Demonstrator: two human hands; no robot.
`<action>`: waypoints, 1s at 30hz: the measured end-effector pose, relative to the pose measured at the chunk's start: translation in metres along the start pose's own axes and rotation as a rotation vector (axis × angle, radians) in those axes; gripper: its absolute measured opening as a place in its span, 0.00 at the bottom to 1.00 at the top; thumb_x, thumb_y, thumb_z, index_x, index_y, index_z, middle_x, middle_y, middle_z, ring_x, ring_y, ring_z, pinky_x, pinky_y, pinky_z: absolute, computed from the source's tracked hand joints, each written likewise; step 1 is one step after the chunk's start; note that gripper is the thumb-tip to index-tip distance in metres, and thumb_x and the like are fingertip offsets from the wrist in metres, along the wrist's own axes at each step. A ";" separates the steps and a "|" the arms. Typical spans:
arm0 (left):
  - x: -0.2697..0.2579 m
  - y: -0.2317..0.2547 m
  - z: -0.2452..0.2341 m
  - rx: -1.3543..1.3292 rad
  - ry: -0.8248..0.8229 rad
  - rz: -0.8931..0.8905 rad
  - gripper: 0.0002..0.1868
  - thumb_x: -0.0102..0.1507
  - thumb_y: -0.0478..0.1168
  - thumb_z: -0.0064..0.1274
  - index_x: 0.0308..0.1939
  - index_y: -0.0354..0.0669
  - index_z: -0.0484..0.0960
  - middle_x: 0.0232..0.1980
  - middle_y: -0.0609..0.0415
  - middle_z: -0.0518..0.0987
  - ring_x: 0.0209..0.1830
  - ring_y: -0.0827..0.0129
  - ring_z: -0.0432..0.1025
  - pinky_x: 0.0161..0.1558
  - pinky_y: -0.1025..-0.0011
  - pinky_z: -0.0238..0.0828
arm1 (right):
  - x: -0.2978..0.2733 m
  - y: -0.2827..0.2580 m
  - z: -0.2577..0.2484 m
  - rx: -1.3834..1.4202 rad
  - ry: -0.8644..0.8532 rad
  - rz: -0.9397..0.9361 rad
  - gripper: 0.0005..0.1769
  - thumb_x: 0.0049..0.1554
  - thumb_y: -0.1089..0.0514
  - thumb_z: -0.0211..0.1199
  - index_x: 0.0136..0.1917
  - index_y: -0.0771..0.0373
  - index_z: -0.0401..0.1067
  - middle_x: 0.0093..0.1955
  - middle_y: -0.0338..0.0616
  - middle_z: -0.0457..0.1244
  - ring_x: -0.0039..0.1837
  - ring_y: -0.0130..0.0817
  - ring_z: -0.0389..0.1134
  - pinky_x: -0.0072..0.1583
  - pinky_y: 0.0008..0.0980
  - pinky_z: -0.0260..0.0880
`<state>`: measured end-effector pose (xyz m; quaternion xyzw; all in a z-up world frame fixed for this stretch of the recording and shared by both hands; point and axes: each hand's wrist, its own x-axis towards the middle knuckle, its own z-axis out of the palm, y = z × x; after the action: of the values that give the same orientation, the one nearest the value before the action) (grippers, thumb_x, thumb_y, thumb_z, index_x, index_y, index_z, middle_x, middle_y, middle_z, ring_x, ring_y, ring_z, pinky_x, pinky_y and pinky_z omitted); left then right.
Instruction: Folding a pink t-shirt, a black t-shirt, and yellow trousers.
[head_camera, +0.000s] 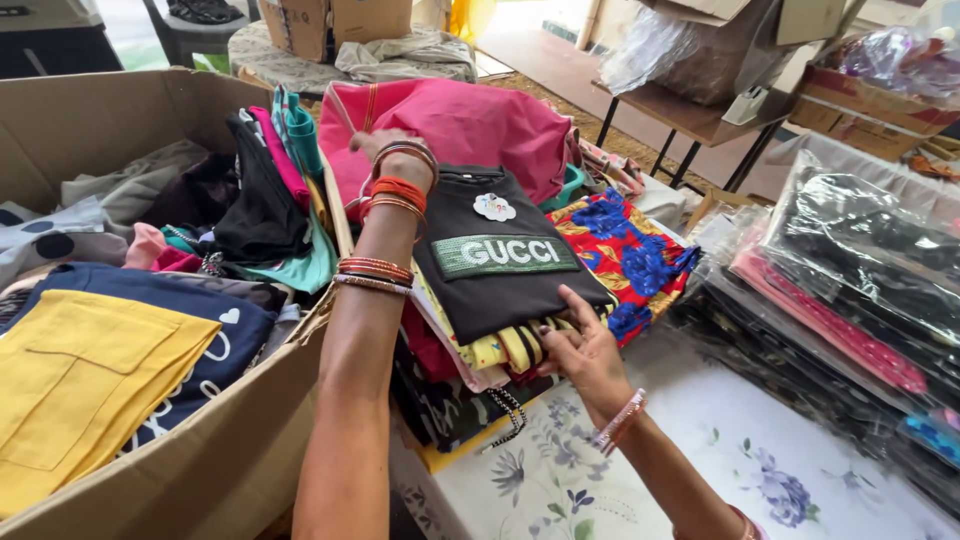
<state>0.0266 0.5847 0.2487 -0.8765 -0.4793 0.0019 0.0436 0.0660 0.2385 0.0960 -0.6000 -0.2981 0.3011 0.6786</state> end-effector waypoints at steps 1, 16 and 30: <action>0.010 0.007 0.012 0.001 -0.003 -0.005 0.34 0.60 0.55 0.65 0.68 0.54 0.75 0.70 0.54 0.74 0.67 0.56 0.70 0.61 0.41 0.63 | -0.003 -0.004 0.000 0.000 -0.005 0.003 0.43 0.59 0.66 0.61 0.83 0.58 0.49 0.53 0.56 0.66 0.46 0.31 0.68 0.43 0.29 0.76; -0.164 0.039 0.060 -0.351 0.096 0.717 0.48 0.63 0.79 0.32 0.77 0.55 0.54 0.82 0.43 0.45 0.82 0.44 0.34 0.67 0.24 0.29 | -0.068 0.101 -0.078 -0.374 -0.105 -0.100 0.19 0.60 0.68 0.57 0.64 0.66 0.70 0.55 0.45 0.69 0.44 0.28 0.69 0.44 0.32 0.75; -0.104 -0.421 0.156 0.226 -0.163 -0.073 0.21 0.62 0.51 0.57 0.53 0.44 0.87 0.58 0.45 0.83 0.59 0.53 0.78 0.60 0.56 0.76 | -0.107 0.254 -0.197 -0.517 -0.253 0.264 0.15 0.57 0.65 0.63 0.57 0.66 0.80 0.44 0.50 0.77 0.50 0.34 0.76 0.57 0.33 0.73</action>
<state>-0.3908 0.7349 0.1227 -0.8449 -0.5096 0.1255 0.1031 0.1357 0.0567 -0.1809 -0.7439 -0.3664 0.3732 0.4161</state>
